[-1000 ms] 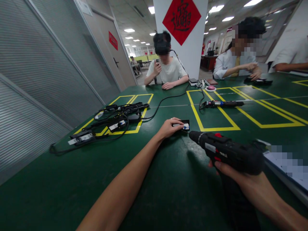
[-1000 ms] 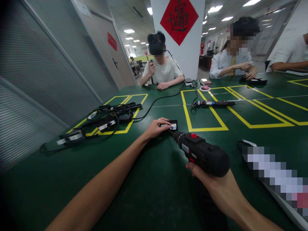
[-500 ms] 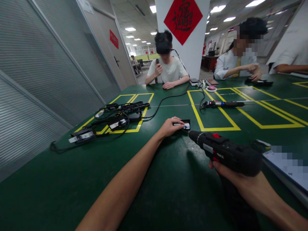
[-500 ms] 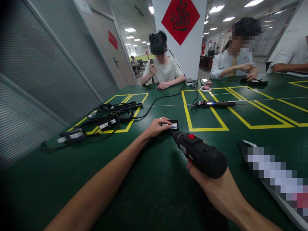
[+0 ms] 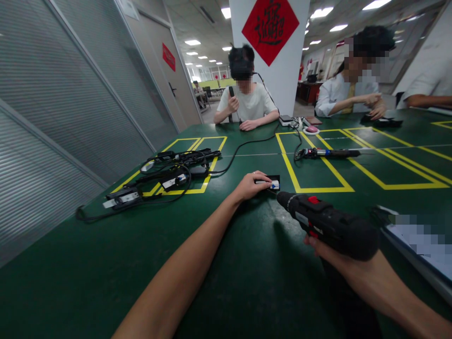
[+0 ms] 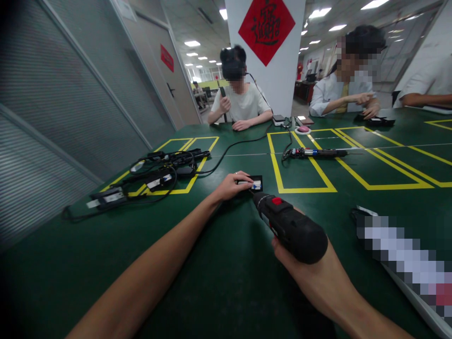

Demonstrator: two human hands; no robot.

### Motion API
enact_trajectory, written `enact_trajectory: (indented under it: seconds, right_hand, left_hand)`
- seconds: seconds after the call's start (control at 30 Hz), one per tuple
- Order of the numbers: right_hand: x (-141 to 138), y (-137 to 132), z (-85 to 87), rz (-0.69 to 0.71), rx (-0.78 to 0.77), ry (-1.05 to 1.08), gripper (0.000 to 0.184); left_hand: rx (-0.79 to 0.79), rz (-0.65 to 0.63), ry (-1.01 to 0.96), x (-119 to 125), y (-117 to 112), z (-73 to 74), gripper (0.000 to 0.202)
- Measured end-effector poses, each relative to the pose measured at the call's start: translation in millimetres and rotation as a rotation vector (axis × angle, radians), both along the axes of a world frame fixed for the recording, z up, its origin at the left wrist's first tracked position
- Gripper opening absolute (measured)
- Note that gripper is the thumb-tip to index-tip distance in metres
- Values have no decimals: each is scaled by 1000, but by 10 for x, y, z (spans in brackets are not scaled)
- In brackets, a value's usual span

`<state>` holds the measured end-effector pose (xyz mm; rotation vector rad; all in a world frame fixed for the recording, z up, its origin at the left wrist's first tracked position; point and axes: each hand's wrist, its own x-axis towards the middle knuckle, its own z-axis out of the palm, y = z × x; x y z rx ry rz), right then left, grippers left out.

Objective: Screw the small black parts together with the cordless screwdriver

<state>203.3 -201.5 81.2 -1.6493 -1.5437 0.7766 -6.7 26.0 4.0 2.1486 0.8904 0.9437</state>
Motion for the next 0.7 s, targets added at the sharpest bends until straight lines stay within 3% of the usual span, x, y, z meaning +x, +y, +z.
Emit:
enact_trajectory:
  seconds: [0.27, 0.5, 0.7]
  right_hand:
    - [47, 110, -129, 214, 84, -5, 67]
    - [116, 151, -145, 209, 47, 66, 68]
    - [117, 86, -102, 123, -168, 229, 18]
  left_hand:
    - [-2, 6, 29, -37, 38, -33, 27]
    - [-9, -6, 30, -47, 33, -16, 27]
    - [-9, 7, 31, -31, 33, -14, 26]
